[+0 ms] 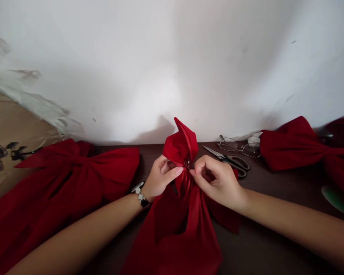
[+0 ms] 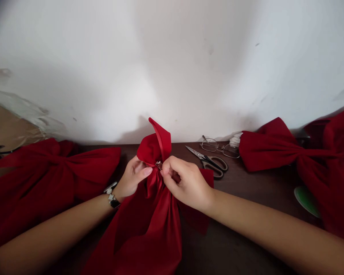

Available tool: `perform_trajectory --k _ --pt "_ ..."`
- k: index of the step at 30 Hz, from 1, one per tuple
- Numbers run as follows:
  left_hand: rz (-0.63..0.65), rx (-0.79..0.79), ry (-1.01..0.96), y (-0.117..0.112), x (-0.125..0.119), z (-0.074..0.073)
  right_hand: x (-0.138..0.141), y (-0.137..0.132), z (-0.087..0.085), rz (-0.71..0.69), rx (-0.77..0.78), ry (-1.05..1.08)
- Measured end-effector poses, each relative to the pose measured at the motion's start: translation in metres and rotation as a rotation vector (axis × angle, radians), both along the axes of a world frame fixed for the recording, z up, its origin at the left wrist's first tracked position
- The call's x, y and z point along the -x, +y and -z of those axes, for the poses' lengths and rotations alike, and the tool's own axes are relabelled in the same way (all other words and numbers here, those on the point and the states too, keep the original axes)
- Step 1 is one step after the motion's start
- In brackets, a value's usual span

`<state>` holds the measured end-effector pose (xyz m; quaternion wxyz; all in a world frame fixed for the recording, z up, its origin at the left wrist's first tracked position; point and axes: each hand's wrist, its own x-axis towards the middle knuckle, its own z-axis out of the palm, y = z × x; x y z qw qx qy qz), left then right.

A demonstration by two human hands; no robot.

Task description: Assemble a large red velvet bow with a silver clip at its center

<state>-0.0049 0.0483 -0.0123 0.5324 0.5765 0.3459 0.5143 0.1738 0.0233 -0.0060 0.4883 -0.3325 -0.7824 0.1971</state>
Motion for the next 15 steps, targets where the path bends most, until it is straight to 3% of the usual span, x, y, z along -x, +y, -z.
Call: perform_trajectory --k 5,15 --pt "-0.05 0.006 0.066 0.0002 -0.0013 -0.0026 -0.0003 0.0004 0.0023 0.0 -0.013 -0.013" --pt "-0.002 0.046 0.023 0.0051 0.0006 -0.0012 -0.0003 0.0021 0.0024 0.013 -0.026 -0.016"
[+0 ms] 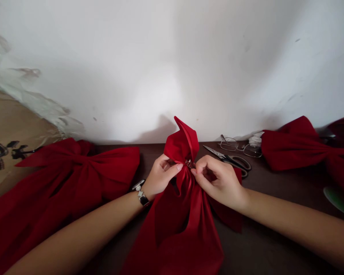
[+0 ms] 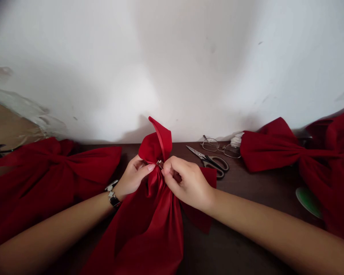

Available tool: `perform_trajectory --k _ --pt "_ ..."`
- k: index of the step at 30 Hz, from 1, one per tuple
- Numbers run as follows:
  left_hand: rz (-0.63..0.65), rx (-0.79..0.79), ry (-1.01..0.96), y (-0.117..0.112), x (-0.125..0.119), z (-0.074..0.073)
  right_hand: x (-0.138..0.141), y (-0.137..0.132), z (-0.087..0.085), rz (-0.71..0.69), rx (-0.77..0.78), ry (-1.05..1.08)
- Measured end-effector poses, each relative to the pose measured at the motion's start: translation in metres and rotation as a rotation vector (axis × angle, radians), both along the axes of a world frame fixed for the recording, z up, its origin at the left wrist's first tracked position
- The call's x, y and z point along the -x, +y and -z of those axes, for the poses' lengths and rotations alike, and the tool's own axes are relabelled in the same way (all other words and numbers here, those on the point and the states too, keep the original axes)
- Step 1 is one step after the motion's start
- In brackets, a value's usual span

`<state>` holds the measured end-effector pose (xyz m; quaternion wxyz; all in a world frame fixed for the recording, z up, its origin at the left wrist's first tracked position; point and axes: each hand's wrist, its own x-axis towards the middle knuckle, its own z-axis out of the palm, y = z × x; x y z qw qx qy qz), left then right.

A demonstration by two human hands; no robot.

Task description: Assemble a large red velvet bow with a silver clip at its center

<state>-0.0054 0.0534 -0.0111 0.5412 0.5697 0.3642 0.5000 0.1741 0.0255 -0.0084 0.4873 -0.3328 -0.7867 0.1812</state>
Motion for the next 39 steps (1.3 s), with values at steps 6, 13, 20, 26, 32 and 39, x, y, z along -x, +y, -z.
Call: perform_trajectory --k 6,13,20,26,32,39 --pt "0.006 0.151 -0.037 0.0 0.002 0.006 0.0 0.001 0.001 -0.011 -0.012 -0.004" --pt "0.041 0.111 -0.017 -0.001 0.001 0.005 0.0 0.001 0.003 -0.03 0.024 -0.02" --pt "0.025 0.225 -0.026 0.001 0.0 0.004 -0.002 0.007 0.008 -0.026 0.017 -0.019" --pt "-0.065 0.252 0.071 0.005 -0.003 0.005 -0.004 0.014 0.013 0.007 0.016 -0.056" --pt "0.014 0.27 -0.042 0.002 -0.002 0.003 -0.004 0.015 0.013 0.005 0.005 -0.077" --pt "-0.071 0.16 0.142 0.001 -0.003 0.005 -0.004 0.017 0.012 -0.031 -0.019 -0.09"
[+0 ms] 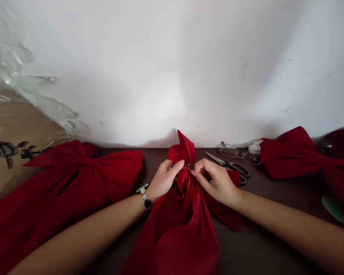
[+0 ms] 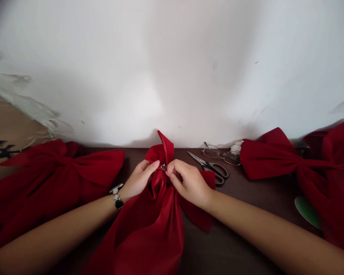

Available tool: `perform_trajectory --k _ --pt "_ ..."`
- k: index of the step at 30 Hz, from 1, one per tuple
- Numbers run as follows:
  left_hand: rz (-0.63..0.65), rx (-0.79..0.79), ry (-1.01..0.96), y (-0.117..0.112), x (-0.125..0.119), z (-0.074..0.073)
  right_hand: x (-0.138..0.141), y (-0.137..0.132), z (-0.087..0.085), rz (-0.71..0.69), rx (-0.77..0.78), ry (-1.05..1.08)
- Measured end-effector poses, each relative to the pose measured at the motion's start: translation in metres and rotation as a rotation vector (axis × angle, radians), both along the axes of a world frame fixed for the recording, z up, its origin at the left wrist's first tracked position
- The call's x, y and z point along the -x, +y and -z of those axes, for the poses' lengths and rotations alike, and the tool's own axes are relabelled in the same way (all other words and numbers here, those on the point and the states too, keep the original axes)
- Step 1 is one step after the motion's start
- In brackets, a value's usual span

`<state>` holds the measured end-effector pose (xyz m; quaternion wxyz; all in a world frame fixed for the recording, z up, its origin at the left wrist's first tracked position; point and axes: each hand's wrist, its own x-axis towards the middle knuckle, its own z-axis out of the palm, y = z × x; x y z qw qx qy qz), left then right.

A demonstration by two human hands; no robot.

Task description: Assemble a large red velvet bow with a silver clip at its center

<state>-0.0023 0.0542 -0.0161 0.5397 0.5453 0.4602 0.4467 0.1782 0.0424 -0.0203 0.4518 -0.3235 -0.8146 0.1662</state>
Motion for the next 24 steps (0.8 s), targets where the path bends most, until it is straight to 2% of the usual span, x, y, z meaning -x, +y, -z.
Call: perform_trajectory --k 5,11,18,21,24 --pt "0.012 0.101 -0.09 0.0014 0.0012 0.0025 0.0001 0.0007 0.0026 -0.001 0.0 -0.018" --pt "0.069 0.03 -0.085 0.0029 0.0047 0.0021 -0.0006 -0.001 0.0038 -0.067 -0.033 -0.079" --pt "0.082 0.091 -0.093 0.0055 0.0077 0.0092 -0.0005 0.0002 0.0066 -0.067 -0.061 -0.088" --pt "0.063 0.106 -0.094 0.0065 0.0076 0.0099 0.0002 0.0006 0.0055 -0.059 -0.069 -0.085" --pt "0.011 0.061 -0.054 0.0062 0.0063 0.0041 0.0006 -0.0005 0.0042 -0.04 -0.057 -0.087"
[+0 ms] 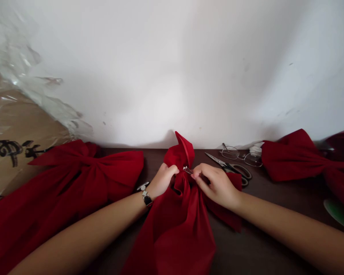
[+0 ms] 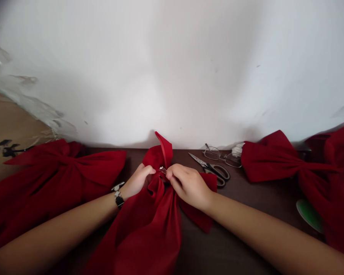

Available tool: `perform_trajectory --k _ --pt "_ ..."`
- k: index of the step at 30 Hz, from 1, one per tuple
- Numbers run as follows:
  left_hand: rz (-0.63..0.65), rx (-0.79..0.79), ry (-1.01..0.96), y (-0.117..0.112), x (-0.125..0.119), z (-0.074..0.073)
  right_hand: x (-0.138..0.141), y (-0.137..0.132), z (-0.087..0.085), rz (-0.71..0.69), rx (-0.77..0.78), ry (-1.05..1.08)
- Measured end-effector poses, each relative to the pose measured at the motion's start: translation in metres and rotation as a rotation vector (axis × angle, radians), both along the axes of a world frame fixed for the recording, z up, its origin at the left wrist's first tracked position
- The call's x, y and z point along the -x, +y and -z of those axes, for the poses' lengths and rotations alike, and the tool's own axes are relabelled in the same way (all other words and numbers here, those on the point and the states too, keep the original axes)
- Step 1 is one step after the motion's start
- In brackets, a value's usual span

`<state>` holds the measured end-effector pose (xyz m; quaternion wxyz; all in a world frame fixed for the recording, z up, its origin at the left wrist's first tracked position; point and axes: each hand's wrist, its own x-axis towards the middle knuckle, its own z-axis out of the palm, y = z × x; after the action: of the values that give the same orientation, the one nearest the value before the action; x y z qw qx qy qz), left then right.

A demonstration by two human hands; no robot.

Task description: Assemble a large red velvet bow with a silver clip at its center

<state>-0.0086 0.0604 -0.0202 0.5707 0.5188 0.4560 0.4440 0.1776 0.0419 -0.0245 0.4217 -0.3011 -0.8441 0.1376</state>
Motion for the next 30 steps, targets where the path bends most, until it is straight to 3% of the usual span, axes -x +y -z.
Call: perform_trajectory --k 5,10,19,30 --pt "0.047 0.038 -0.023 -0.002 -0.004 -0.015 -0.001 0.0 0.001 0.053 0.015 0.0" --pt "0.157 0.215 -0.103 -0.001 -0.006 -0.012 -0.004 0.006 0.003 0.125 0.058 0.023" --pt "0.057 -0.026 0.01 0.004 -0.003 -0.001 -0.005 0.014 0.001 0.135 0.162 0.132" --pt "0.043 -0.11 0.061 0.005 -0.004 0.0 -0.007 0.015 0.002 0.111 0.239 0.189"
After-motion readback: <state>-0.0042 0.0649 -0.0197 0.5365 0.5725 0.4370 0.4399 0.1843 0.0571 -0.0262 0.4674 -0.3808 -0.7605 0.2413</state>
